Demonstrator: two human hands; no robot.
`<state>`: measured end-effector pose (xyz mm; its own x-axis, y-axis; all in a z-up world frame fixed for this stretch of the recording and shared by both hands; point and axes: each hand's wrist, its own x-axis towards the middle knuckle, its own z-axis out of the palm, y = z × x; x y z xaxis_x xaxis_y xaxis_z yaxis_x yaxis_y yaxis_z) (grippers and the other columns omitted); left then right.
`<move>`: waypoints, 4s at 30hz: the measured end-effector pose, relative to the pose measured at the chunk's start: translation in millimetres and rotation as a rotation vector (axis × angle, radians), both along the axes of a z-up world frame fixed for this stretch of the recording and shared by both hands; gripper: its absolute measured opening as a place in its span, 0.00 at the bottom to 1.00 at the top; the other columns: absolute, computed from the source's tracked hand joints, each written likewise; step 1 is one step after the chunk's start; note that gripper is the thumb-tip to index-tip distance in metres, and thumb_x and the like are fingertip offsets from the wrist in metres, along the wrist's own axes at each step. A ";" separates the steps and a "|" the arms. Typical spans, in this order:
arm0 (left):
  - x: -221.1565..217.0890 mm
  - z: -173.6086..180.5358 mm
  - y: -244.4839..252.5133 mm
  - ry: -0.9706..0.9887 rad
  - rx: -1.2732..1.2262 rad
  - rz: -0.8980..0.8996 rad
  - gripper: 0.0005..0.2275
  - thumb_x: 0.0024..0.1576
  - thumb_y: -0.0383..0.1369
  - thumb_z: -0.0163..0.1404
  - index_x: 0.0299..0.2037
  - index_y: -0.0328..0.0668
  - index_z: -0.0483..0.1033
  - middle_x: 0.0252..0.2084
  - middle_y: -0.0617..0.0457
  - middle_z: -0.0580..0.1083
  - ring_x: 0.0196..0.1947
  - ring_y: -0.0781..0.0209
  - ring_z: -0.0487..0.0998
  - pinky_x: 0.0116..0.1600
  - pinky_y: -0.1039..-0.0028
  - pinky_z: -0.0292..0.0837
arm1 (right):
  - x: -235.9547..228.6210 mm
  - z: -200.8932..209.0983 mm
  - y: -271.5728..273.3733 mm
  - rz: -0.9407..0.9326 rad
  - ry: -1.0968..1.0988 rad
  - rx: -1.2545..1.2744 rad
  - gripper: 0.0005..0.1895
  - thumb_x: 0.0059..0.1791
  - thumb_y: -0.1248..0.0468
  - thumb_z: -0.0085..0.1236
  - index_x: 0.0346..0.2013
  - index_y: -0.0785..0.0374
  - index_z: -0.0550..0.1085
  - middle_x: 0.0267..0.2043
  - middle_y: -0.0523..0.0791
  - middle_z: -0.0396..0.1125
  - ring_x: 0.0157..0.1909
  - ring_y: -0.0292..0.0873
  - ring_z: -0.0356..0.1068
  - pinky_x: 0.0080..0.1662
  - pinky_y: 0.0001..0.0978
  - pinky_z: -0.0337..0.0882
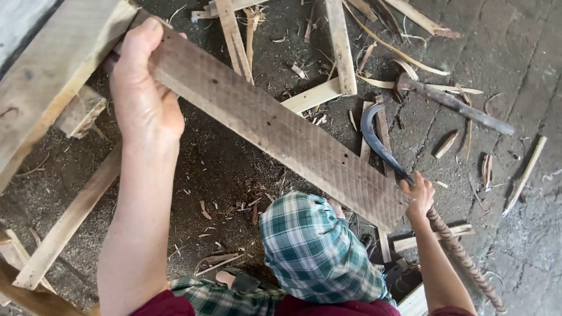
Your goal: Hammering nails into wooden planks to assemble a frame
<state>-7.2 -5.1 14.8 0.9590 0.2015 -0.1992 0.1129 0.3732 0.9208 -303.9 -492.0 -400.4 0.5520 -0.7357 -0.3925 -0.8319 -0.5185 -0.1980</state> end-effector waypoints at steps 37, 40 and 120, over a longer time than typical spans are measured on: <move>-3.2 8.6 -0.5 0.078 -0.061 -0.053 0.18 0.40 0.39 0.59 0.40 0.49 0.71 0.37 0.55 0.73 0.37 0.63 0.72 0.48 0.70 0.68 | 253.0 359.2 214.9 0.766 -0.787 1.516 0.47 0.50 0.38 0.56 0.74 0.63 0.57 0.53 0.49 0.69 0.49 0.38 0.70 0.54 0.28 0.72; -6.9 9.7 1.1 0.140 -0.045 -0.093 0.21 0.41 0.43 0.57 0.43 0.45 0.71 0.36 0.52 0.72 0.31 0.64 0.69 0.35 0.76 0.64 | 271.4 420.0 264.5 1.073 -0.634 1.314 0.55 0.46 0.30 0.51 0.76 0.59 0.51 0.68 0.50 0.56 0.61 0.45 0.63 0.62 0.43 0.63; -51.4 -6.5 26.4 0.007 -0.136 0.052 0.45 0.39 0.66 0.42 0.59 0.36 0.68 0.69 0.38 0.67 0.73 0.49 0.65 0.76 0.49 0.38 | 271.4 465.7 331.8 0.993 -0.463 1.034 0.36 0.49 0.58 0.47 0.74 0.53 0.58 0.71 0.39 0.62 0.63 0.32 0.63 0.63 0.21 0.58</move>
<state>-58.6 21.3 8.3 0.9464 0.2217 -0.2349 0.0964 0.5004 0.8604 -32.5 -160.2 65.3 0.8620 0.4853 -0.1463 0.0003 -0.2890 -0.9573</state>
